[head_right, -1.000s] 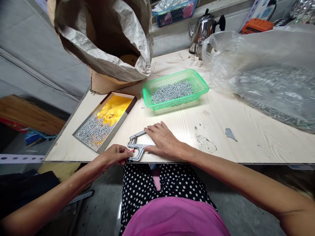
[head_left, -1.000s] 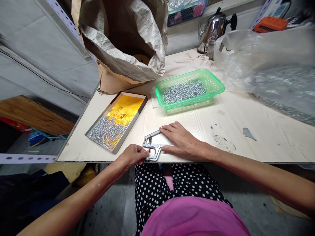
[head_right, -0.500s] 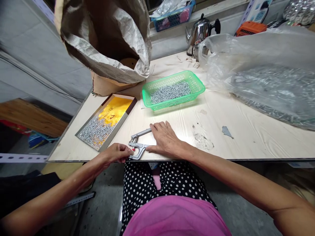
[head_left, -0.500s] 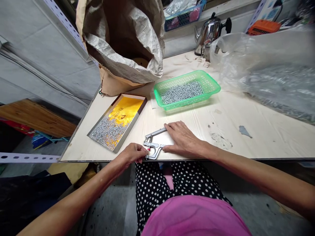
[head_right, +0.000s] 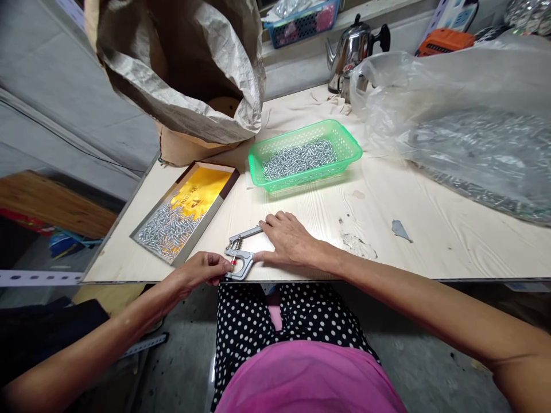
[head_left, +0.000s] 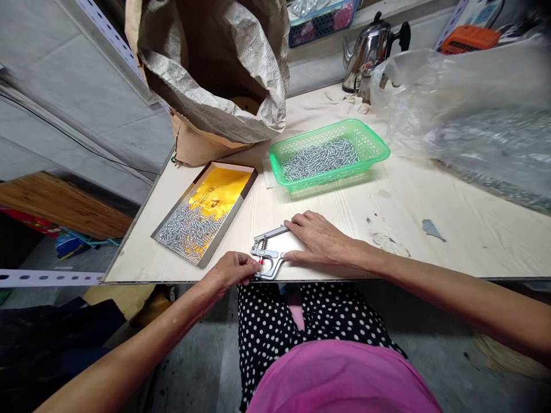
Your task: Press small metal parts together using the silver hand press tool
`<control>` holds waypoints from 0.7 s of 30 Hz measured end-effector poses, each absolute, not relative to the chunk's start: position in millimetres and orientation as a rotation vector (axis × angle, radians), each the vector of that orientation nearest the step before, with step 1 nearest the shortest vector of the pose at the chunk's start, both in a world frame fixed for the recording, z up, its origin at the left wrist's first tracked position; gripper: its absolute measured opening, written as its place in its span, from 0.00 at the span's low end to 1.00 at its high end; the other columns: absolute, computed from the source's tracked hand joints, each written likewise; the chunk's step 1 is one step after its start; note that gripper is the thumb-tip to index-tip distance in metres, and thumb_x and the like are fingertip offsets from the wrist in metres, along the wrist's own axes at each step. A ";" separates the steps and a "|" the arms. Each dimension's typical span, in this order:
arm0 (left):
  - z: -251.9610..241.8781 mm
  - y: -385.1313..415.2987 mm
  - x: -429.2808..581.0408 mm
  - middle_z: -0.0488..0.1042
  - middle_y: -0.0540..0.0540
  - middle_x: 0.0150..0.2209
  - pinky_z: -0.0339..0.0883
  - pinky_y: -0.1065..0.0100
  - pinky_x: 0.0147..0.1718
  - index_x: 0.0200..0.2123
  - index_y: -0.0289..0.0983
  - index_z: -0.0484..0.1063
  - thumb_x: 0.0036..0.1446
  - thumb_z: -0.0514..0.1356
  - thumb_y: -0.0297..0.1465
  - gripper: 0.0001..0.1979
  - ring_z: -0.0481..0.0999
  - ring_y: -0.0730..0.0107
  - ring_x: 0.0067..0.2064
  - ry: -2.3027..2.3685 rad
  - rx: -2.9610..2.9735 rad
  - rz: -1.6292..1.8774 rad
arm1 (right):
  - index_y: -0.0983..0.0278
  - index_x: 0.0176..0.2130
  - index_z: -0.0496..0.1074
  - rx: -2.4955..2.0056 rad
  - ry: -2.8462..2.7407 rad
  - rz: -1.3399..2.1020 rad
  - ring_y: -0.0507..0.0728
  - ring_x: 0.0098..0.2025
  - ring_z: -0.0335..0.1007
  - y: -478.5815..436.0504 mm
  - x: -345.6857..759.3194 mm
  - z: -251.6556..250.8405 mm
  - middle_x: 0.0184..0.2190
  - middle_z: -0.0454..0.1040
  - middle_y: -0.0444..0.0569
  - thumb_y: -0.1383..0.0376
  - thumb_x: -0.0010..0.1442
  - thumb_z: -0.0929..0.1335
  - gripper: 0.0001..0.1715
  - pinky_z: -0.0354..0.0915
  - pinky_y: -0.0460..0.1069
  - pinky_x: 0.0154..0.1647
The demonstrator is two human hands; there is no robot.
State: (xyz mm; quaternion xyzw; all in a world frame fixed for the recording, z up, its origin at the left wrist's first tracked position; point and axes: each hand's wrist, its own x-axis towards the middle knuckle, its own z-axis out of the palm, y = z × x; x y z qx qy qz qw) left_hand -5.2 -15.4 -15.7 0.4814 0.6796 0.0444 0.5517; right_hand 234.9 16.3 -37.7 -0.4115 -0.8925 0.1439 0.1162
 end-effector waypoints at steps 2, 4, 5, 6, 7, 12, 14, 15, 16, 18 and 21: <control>-18.4 -15.0 -6.5 0.66 0.54 0.17 0.55 0.73 0.22 0.23 0.35 0.70 0.42 0.65 0.43 0.17 0.63 0.77 0.20 1.613 1.151 0.105 | 0.68 0.55 0.66 -1.190 -2.610 0.442 0.65 0.48 0.59 8.6 236.6 -37.5 0.48 0.68 0.58 0.45 0.55 0.69 0.39 0.58 0.58 0.49; -19.1 -16.2 -7.7 0.66 0.53 0.17 0.56 0.72 0.23 0.23 0.35 0.70 0.45 0.64 0.44 0.17 0.64 0.75 0.20 1.636 1.197 0.088 | 0.68 0.55 0.65 -1.211 -2.602 0.450 0.64 0.48 0.59 3.5 235.9 -38.7 0.47 0.68 0.57 0.50 0.57 0.70 0.34 0.60 0.57 0.48; -18.2 -18.0 -8.1 0.67 0.53 0.17 0.56 0.71 0.23 0.23 0.35 0.70 0.47 0.63 0.44 0.16 0.65 0.74 0.21 1.658 1.248 0.062 | 0.68 0.54 0.66 -1.226 -2.598 0.454 0.64 0.47 0.60 2.1 234.7 -39.4 0.47 0.68 0.57 0.53 0.58 0.69 0.30 0.60 0.57 0.47; -16.4 -20.7 -8.1 0.68 0.52 0.17 0.57 0.70 0.24 0.23 0.35 0.71 0.49 0.62 0.43 0.16 0.66 0.72 0.21 1.694 1.332 0.036 | 0.68 0.53 0.66 -1.241 -2.591 0.458 0.63 0.47 0.60 1.2 233.3 -40.0 0.46 0.68 0.56 0.55 0.59 0.69 0.28 0.61 0.56 0.46; -13.9 -24.2 -7.5 0.69 0.50 0.19 0.59 0.69 0.25 0.25 0.35 0.72 0.51 0.61 0.43 0.15 0.68 0.70 0.23 1.741 1.453 0.023 | 0.68 0.52 0.67 -1.253 -2.582 0.463 0.63 0.46 0.60 0.7 231.7 -40.2 0.46 0.68 0.56 0.55 0.59 0.69 0.27 0.61 0.56 0.45; -2.9 -39.8 6.9 0.73 0.42 0.41 0.66 0.61 0.41 0.39 0.36 0.73 0.59 0.58 0.37 0.11 0.72 0.60 0.43 1.739 2.236 0.188 | 0.69 0.51 0.68 -1.236 -2.582 0.487 0.63 0.45 0.60 0.0 224.8 -36.6 0.44 0.68 0.56 0.58 0.58 0.71 0.25 0.62 0.56 0.44; -4.8 -35.5 16.6 0.70 0.39 0.50 0.65 0.57 0.49 0.47 0.36 0.70 0.57 0.62 0.36 0.17 0.67 0.55 0.52 1.568 2.432 0.166 | 0.69 0.51 0.67 -1.189 -2.594 0.494 0.62 0.45 0.60 0.6 223.0 -36.8 0.43 0.69 0.56 0.61 0.59 0.70 0.23 0.62 0.56 0.45; -6.8 -30.5 21.3 0.67 0.38 0.55 0.64 0.55 0.51 0.52 0.35 0.67 0.55 0.64 0.36 0.23 0.64 0.53 0.56 1.494 2.497 0.137 | 0.68 0.51 0.67 -1.165 -2.588 0.495 0.62 0.45 0.61 1.4 222.6 -38.1 0.43 0.69 0.55 0.62 0.59 0.70 0.22 0.63 0.56 0.45; -9.1 -24.1 25.4 0.64 0.37 0.58 0.62 0.54 0.53 0.55 0.35 0.63 0.53 0.65 0.36 0.28 0.62 0.52 0.58 1.436 2.536 0.099 | 0.68 0.52 0.66 -1.141 -2.579 0.497 0.61 0.45 0.61 2.7 222.9 -40.2 0.44 0.69 0.55 0.62 0.59 0.70 0.23 0.63 0.56 0.46; -12.9 -9.8 31.1 0.65 0.36 0.58 0.62 0.54 0.54 0.59 0.34 0.59 0.54 0.65 0.38 0.33 0.62 0.52 0.57 1.367 2.556 0.007 | 0.69 0.55 0.63 -1.099 -2.564 0.497 0.62 0.47 0.61 6.4 225.7 -45.5 0.45 0.69 0.56 0.61 0.58 0.70 0.28 0.63 0.56 0.48; -14.8 6.4 34.1 0.69 0.38 0.52 0.63 0.56 0.51 0.60 0.34 0.58 0.56 0.62 0.41 0.32 0.66 0.54 0.52 1.327 2.561 -0.114 | 0.70 0.61 0.57 -1.046 -2.608 0.462 0.63 0.50 0.61 11.6 233.3 -49.4 0.50 0.67 0.59 0.58 0.55 0.72 0.41 0.62 0.59 0.52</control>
